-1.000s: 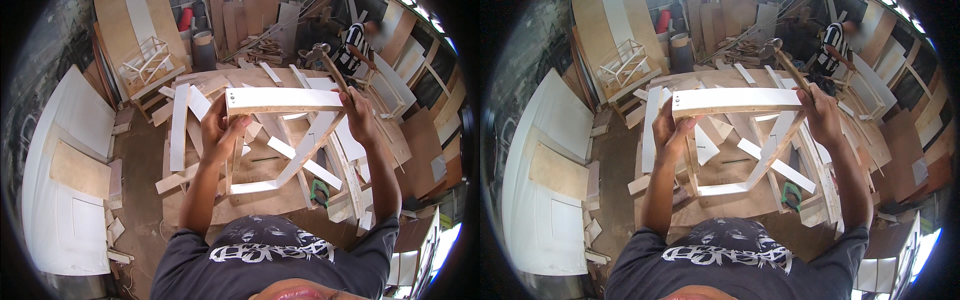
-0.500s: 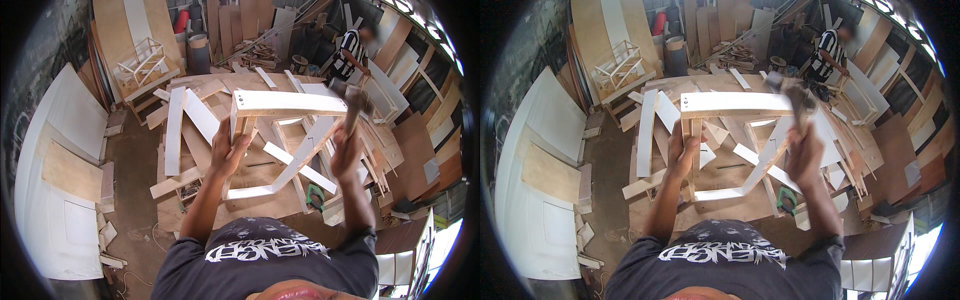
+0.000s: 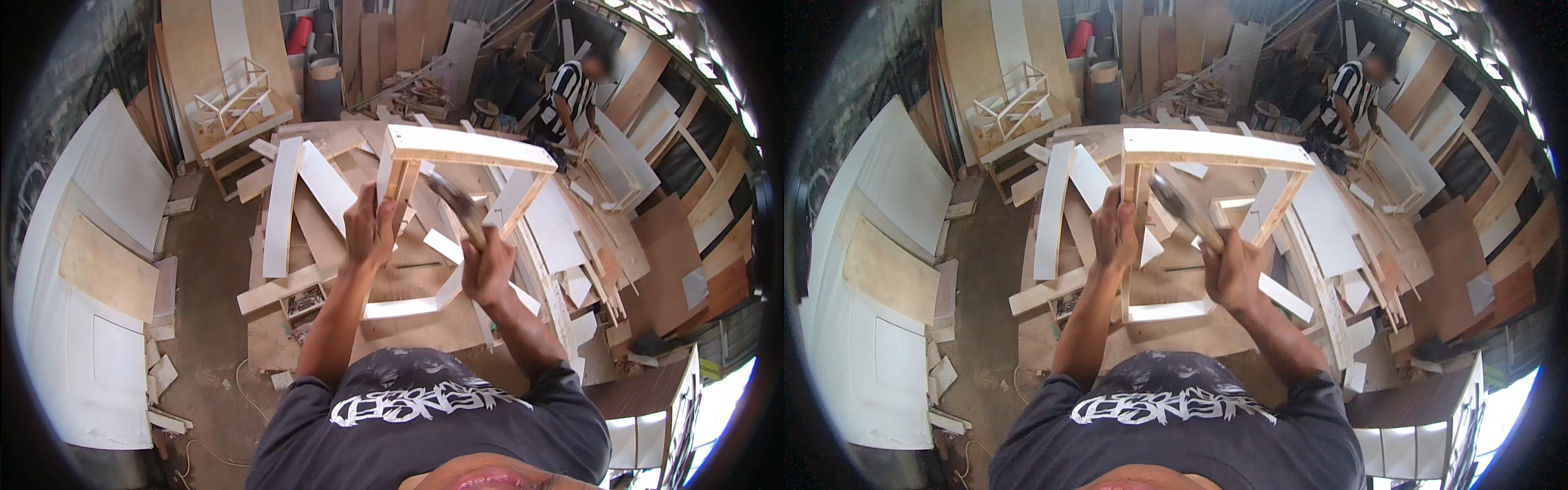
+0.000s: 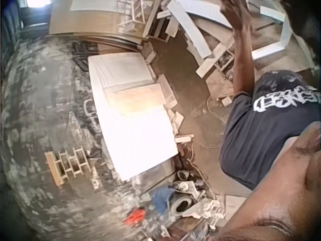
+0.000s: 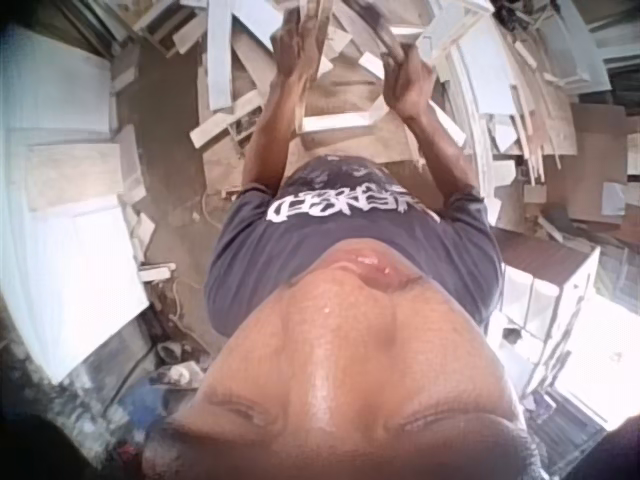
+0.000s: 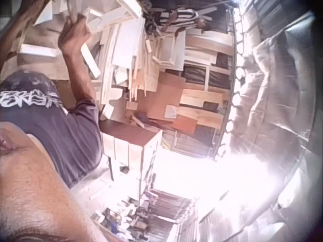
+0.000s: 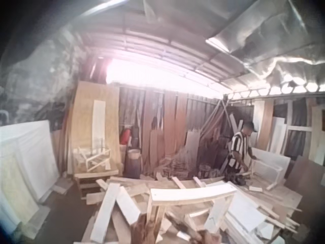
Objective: The person assembles a rectangular wooden frame by hand using a hammer to drive nails into joints. They position wooden boards together, secure them with nails, and turn the assembly to access different sides.
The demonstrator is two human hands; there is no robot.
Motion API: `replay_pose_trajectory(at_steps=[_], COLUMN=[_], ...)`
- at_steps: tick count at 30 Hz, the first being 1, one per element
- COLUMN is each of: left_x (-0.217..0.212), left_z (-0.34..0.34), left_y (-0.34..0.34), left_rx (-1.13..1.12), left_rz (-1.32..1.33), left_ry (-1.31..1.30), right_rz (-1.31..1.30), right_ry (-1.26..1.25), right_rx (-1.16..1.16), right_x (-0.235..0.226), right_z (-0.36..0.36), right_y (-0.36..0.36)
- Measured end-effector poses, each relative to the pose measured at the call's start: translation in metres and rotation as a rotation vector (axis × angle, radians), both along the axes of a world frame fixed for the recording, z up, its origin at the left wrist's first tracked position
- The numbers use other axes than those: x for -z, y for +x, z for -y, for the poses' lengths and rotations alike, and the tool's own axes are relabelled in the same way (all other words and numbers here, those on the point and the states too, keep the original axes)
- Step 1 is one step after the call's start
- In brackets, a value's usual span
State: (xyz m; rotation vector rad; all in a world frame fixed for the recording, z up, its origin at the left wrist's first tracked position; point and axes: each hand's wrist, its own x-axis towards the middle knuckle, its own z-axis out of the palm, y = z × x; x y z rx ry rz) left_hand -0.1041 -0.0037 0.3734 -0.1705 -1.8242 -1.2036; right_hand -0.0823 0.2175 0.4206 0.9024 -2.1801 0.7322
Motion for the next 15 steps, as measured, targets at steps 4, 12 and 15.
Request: replay_pose_trajectory(at_steps=[4, 12, 15], left_x=[0.002, -0.009, -0.012], left_z=[-0.004, -0.010, -0.009], left_y=[0.003, 0.015, 0.022], left_rx=[0.042, 0.114, 0.075], left_rz=[-0.039, -0.033, -0.006], left_ry=[0.014, 0.066, 0.072], right_rz=[0.048, 0.345, 0.612], right_ry=[0.094, -0.193, 0.033], right_rx=[0.073, -0.113, -0.126], right_x=[-0.011, -0.086, -0.146], right_z=[0.003, -0.006, -0.014], right_y=[0.009, 0.022, 0.010])
